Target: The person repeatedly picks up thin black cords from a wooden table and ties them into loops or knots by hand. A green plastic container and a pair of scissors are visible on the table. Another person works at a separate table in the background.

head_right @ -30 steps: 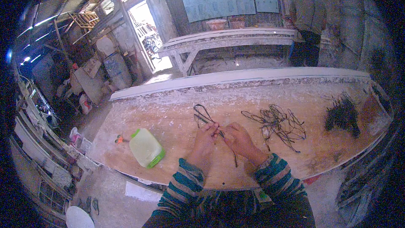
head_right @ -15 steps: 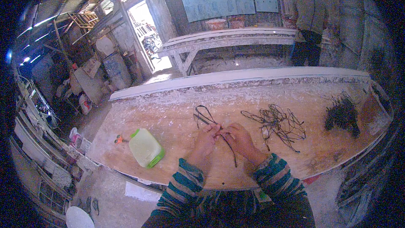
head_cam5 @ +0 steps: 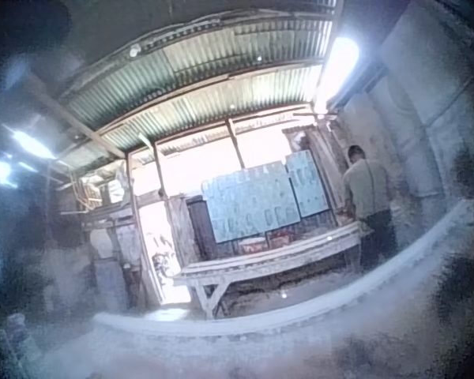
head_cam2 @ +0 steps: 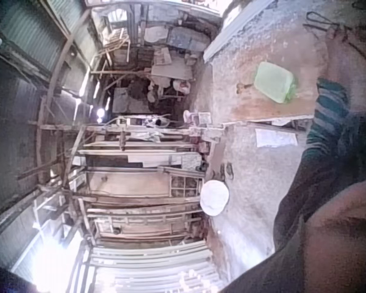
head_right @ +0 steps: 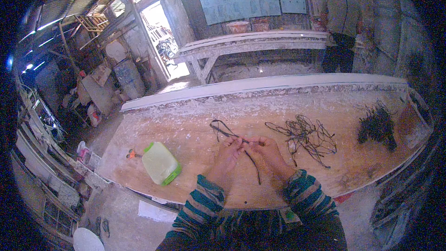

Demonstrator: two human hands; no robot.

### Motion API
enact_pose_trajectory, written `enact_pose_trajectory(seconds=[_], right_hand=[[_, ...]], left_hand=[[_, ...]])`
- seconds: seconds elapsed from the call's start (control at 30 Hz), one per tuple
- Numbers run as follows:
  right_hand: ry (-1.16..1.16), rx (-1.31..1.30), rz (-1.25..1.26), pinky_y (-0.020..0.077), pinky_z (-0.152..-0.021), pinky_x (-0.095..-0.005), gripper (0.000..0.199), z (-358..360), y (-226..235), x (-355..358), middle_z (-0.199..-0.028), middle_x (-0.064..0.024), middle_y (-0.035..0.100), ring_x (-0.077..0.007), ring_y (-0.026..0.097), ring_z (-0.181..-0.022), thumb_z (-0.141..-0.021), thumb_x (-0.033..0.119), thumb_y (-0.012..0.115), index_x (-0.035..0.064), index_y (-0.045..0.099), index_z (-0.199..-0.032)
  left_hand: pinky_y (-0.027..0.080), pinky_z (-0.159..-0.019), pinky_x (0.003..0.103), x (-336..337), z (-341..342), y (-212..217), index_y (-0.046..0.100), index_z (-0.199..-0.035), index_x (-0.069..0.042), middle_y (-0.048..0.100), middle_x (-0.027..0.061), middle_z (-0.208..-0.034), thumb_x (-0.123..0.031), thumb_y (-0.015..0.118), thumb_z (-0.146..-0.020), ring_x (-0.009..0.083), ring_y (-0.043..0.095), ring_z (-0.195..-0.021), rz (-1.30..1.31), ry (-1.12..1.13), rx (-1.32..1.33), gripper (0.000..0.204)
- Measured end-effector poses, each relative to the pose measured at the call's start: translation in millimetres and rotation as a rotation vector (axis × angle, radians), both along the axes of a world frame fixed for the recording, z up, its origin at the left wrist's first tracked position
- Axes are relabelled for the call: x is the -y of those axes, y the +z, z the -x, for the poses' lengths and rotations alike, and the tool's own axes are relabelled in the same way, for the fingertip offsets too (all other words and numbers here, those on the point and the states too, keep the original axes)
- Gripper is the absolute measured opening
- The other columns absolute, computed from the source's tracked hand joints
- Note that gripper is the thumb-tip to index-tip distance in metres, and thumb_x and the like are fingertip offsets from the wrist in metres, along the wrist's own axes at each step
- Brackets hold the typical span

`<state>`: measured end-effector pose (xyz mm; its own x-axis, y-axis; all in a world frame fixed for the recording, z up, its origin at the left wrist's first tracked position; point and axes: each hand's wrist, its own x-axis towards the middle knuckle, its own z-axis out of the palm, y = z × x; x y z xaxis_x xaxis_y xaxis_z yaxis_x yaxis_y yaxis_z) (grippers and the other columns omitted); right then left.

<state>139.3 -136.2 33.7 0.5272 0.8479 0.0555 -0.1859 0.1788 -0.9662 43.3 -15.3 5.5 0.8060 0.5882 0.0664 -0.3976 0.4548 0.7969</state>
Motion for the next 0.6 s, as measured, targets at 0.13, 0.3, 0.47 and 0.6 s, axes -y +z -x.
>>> enact_pose_trajectory(seconds=[0.13,0.3,0.47,0.6], right_hand=[[0.043,-0.123,-0.03,0.0467,-0.076,-0.0252,0.01,0.8,0.4,0.0,-0.095,-0.0098,0.059,-0.0133,0.056,-0.084,-0.082,0.0,0.051,-0.0026,0.056,-0.09],[0.168,-0.463,-0.126,0.0468,-0.08,-0.0258,0.011,-4.1,-4.1,-0.8,-0.1,-0.0135,0.058,-0.017,0.056,-0.088,-0.082,-0.003,0.049,-0.0037,0.055,-0.091],[0.224,-0.623,-0.207,0.0469,-0.08,-0.0253,0.015,-1.5,-0.8,-1.2,-0.098,-0.0127,0.058,-0.0181,0.057,-0.089,-0.081,-0.004,0.05,-0.0046,0.055,-0.095],[0.122,-0.212,-0.138,0.0467,-0.077,-0.0241,0.016,1.6,0.1,-2.0,-0.094,-0.0088,0.061,-0.0143,0.057,-0.085,-0.082,0.003,0.054,-0.0036,0.059,-0.096]], left_hand=[[0.042,-0.059,0.021,-0.3,-0.4,-1.2,0.058,-0.091,-0.007,0.062,0.0029,-0.087,-0.015,0.057,-0.083,0.0094,0.057,-0.074,-0.061,0.02,-0.029,0.011],[0.042,-0.058,0.022,0.3,-1.5,-2.1,0.057,-0.091,-0.007,0.062,0.0039,-0.087,-0.016,0.057,-0.084,0.0104,0.057,-0.074,-0.104,0.009,-0.013,0.011],[0.044,-0.061,0.023,-0.6,-1.1,-2.0,0.055,-0.09,-0.006,0.062,0.0053,-0.086,-0.015,0.056,-0.084,0.0126,0.058,-0.075,-0.073,-0.002,0.023,0.011],[0.047,-0.065,0.026,0.0,0.4,3.8,0.053,-0.088,-0.005,0.061,0.0075,-0.085,-0.012,0.055,-0.084,0.0172,0.059,-0.078,-0.084,0.009,0.019,0.008]])
